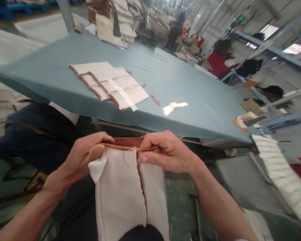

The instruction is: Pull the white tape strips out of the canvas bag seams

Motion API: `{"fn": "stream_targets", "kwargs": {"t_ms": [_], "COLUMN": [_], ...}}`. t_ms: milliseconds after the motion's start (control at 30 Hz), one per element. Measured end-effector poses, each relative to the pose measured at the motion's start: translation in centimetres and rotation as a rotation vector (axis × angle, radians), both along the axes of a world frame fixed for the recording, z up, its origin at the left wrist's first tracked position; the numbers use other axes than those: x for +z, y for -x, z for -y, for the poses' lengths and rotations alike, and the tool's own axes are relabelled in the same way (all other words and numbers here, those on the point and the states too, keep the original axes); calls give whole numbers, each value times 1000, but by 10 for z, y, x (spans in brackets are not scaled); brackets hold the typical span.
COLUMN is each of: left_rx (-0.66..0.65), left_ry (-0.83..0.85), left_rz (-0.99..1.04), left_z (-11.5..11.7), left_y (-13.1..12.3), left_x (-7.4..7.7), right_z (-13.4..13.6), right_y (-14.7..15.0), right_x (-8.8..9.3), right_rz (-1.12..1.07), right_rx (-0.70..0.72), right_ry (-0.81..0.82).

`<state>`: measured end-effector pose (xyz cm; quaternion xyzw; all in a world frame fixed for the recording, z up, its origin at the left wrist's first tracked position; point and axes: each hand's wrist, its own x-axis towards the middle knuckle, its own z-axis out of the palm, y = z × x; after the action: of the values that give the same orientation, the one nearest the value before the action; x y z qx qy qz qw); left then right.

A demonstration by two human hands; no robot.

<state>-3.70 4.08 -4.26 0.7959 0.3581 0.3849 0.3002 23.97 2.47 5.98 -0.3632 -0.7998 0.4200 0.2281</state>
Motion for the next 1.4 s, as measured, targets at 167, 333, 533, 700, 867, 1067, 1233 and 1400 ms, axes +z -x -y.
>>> {"fn": "stream_targets", "kwargs": {"t_ms": [167,333,533,700,867,1067,1233,1400], "left_rx": [-204,-327,-303,-338,-384,-369,-335,-345], "left_ry": [-176,-33,59,152,244,334,298,257], "left_rz": [20,9,33,18,66,62,1,-17], "left_z": [-30,-29,-20,-14,-12,-12,-5,3], "left_y": [-13,-25,-38,-42,-40,-39,-42,-40], "left_x": [52,82,77,74,66,58,62,66], "right_z": [-16,-18,-13,-9,-3,1,5,9], "right_y": [6,4,2,4,5,5,8,14], "right_x": [15,21,13,6,-2,-13,-15,-18], "right_rz": [-38,-98,-112,-110,-122,-54,44,44], "right_rx": [-18,-13,-25,-6,-32,-112,-190,-220], "right_ry": [98,105,138,188,139,-28,-248,-264]}}
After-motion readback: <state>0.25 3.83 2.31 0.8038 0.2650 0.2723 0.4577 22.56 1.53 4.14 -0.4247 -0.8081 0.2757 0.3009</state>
